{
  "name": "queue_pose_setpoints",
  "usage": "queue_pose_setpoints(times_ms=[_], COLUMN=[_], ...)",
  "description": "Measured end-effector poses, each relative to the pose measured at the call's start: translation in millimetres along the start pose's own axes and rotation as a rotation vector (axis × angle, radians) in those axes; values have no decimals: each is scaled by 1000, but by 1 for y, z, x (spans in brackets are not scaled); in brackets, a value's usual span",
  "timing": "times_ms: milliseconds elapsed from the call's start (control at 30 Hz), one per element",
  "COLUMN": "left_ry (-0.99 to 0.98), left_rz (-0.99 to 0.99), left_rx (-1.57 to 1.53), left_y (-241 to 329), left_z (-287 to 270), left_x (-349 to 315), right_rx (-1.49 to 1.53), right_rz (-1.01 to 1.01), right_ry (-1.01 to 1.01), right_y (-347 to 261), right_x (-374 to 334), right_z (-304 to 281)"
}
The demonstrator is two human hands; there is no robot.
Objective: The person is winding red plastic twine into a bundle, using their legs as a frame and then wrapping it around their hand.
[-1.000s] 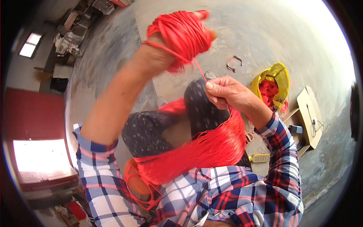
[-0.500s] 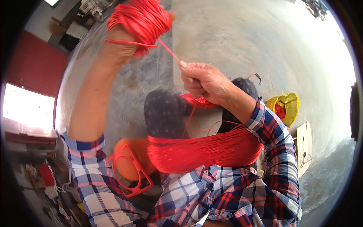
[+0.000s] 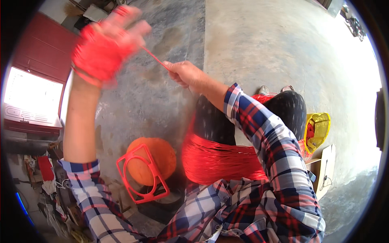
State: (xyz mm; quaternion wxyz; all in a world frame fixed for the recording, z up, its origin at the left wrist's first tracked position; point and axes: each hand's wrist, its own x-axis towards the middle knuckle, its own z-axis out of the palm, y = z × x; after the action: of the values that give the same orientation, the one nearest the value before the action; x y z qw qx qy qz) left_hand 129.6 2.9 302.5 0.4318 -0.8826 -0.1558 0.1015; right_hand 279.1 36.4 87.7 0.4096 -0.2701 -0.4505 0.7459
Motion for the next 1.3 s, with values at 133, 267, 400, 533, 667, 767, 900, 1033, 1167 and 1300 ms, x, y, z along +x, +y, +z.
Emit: queue_pose_setpoints(times_ms=[133, 267, 400, 533, 667, 767, 900, 1033, 1167, 1300], left_ry=[-109, -774, -735, -343, -106, -656, -244, 56, -304, -622], left_rz=[-846, -405, 96, 25, -311, 143, 556, 150, -214, 576], left_rx=[-222, -143, -1148, -1462, -484, -278, -804, -918, -428, -892], left_y=[-51, 17, 95, 95, 66, 115, 119, 101, 97, 172], left_z=[57, 58, -28, -24, 2, -7, -23, -14, -11, -54], left_x=[7, 39, 93, 119, 196, 205, 206, 254, 301, 266], right_rx=[-145, -5, 109, -339, -434, -195, -48, 3, 119, 179], right_rz=[-123, -379, -453, -276, -249, -402, -522, -480, -606, -636], right_ry=[23, 70, 93, 313, 142, 392, 408, 302, 308, 531], right_y=[-10, -65, -91, -68, -62, -68, -50, -13, -28, -19], right_x=[-8, -55, -93, -110, -157, -182, -204, -216, -243, -273], right_z=[-19, -49, -98, -109, -103, -128, -180, -179, -177, -206])
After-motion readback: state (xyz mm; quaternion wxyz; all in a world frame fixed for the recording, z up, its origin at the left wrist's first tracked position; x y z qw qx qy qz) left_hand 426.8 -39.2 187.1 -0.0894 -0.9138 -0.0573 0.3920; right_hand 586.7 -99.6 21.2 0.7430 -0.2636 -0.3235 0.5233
